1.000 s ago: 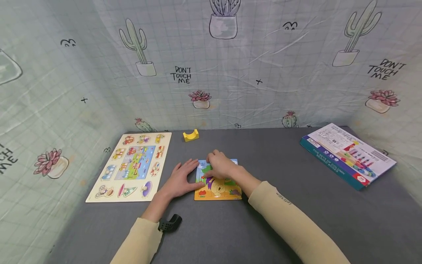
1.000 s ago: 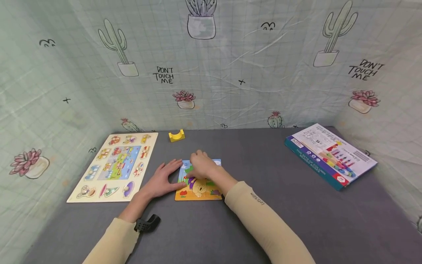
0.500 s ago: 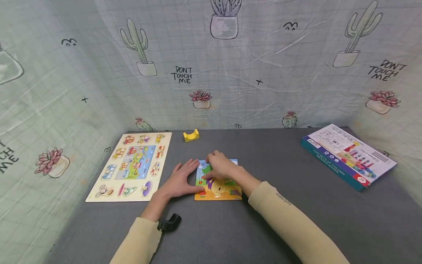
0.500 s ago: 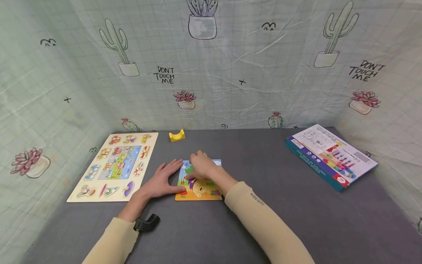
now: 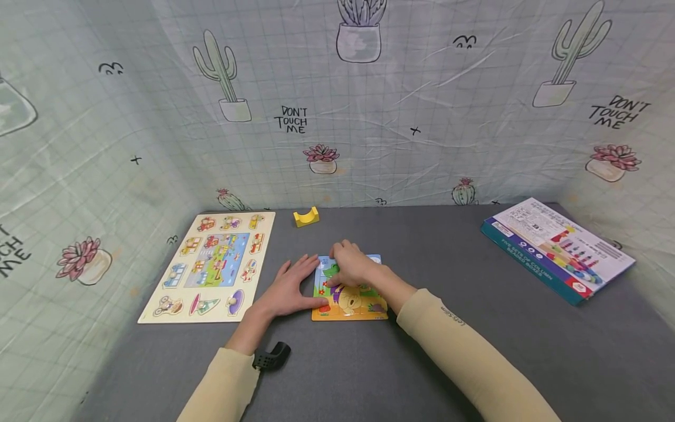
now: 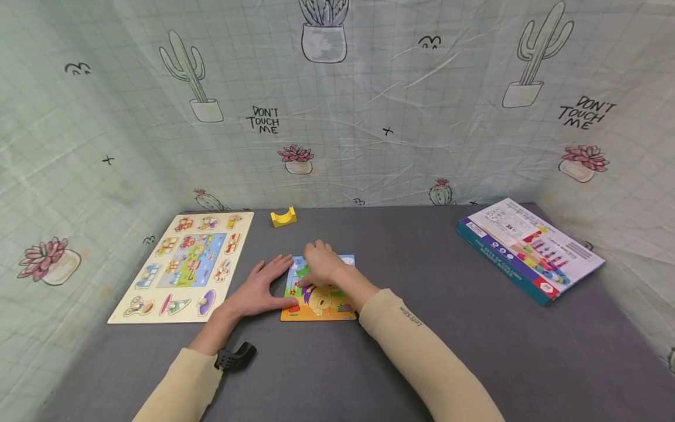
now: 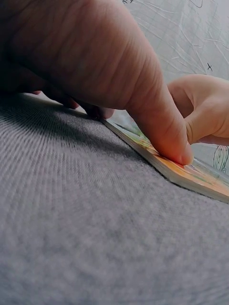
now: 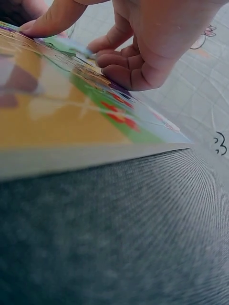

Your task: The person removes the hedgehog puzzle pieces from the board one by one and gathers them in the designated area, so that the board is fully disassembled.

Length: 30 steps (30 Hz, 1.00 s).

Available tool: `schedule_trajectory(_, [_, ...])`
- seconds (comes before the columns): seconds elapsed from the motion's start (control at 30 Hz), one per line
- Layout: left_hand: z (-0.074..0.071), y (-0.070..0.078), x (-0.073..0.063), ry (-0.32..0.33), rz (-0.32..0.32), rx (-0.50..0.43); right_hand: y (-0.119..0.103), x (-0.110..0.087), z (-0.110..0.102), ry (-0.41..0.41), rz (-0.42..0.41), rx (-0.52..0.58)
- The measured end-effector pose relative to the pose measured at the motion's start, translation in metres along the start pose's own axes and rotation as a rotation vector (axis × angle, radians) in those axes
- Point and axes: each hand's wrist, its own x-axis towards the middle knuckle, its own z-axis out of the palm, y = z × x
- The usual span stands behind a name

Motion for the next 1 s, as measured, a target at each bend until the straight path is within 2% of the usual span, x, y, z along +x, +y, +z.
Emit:
schedule_trajectory(0.27, [0.000,-0.002,0.000,-0.008,-0.006,0.004,0.003,-0.001,-0.001,0.023,-0.059,0.041])
schedule_trajectory(0.43, [0.000,-0.002,0.000,-0.006,-0.003,-0.009,0.007,0.001,-0.004,0.057,-0.099,0.124])
schedule_trajectory(0.7, [-0.001,-0.001,0.000,-0.005,-0.002,-0.016,0.016,0.002,-0.005,0.069,-0.111,0.248])
schedule_trajectory(0.83, [-0.001,0.000,0.000,-0.006,-0.007,-0.010,0.020,0.001,-0.013,0.062,-0.134,0.295])
schedule_trajectory(1.0, [-0.001,-0.001,0.000,-0.007,-0.014,0.001,0.023,-0.005,-0.028,0.091,-0.191,0.310])
